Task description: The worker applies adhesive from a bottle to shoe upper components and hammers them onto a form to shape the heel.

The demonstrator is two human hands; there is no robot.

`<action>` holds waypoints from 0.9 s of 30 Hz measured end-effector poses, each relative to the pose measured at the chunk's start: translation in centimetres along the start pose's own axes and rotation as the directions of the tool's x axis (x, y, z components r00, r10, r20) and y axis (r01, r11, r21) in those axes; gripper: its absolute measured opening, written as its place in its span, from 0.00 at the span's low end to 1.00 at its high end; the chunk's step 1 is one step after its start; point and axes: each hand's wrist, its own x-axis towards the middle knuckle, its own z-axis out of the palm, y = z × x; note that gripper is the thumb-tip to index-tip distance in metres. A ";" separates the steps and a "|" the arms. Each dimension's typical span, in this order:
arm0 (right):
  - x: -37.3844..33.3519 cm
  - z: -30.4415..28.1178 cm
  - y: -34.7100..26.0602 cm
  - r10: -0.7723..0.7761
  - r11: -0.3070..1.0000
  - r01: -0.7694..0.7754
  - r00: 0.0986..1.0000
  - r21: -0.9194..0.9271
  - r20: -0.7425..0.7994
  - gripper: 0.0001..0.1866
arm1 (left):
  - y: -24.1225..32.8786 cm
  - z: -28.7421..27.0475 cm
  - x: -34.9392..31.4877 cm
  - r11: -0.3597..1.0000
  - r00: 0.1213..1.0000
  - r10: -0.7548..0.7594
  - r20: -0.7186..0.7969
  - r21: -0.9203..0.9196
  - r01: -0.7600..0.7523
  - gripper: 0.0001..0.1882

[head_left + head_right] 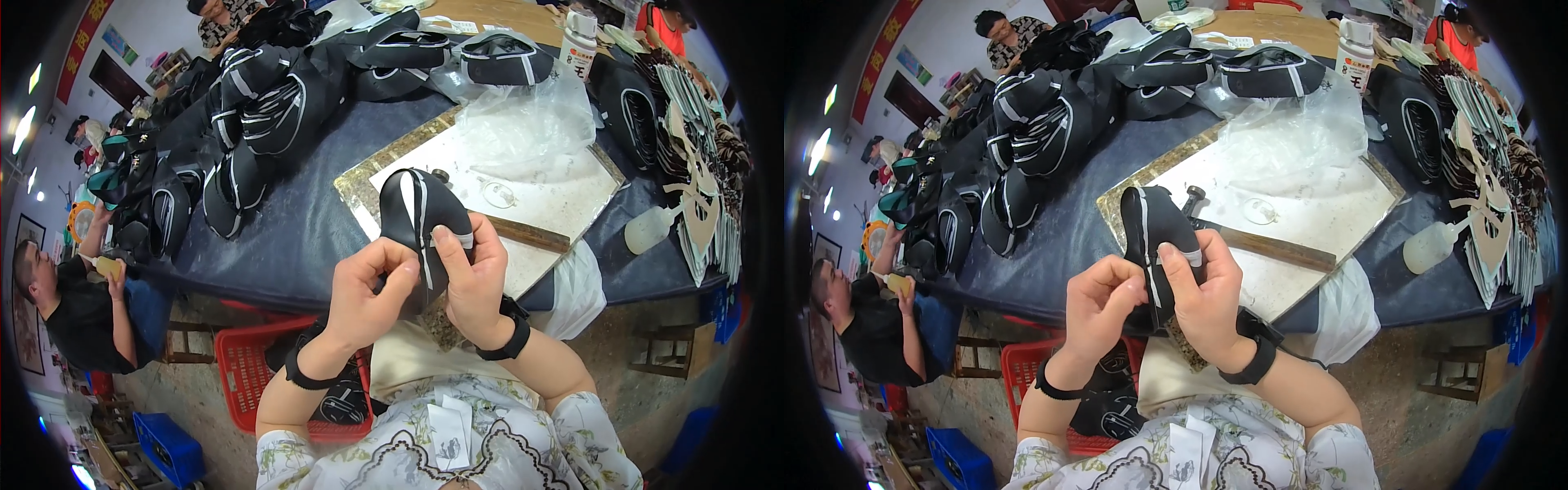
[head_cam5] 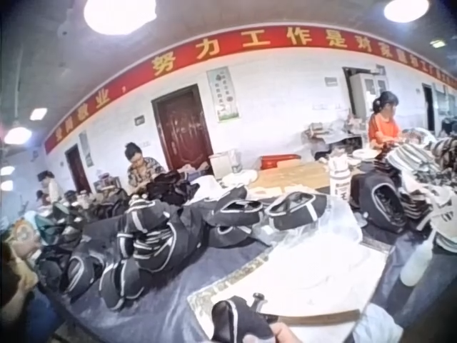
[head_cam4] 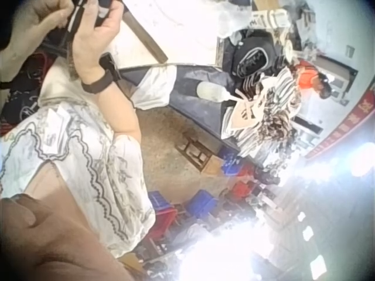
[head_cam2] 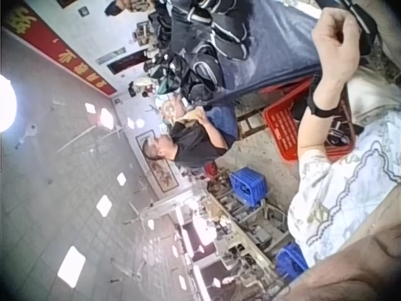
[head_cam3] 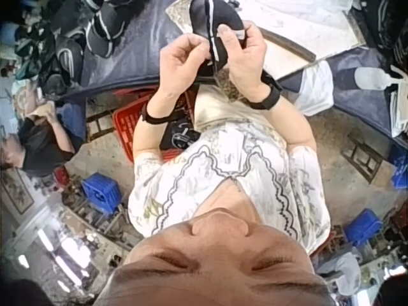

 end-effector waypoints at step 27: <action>1.6 -2.5 -1.2 0.593 0.613 -0.790 0.477 0.020 0.649 0.14 | 3.4 -3.1 -0.1 0.259 0.709 0.593 0.382 0.743 -0.617 0.18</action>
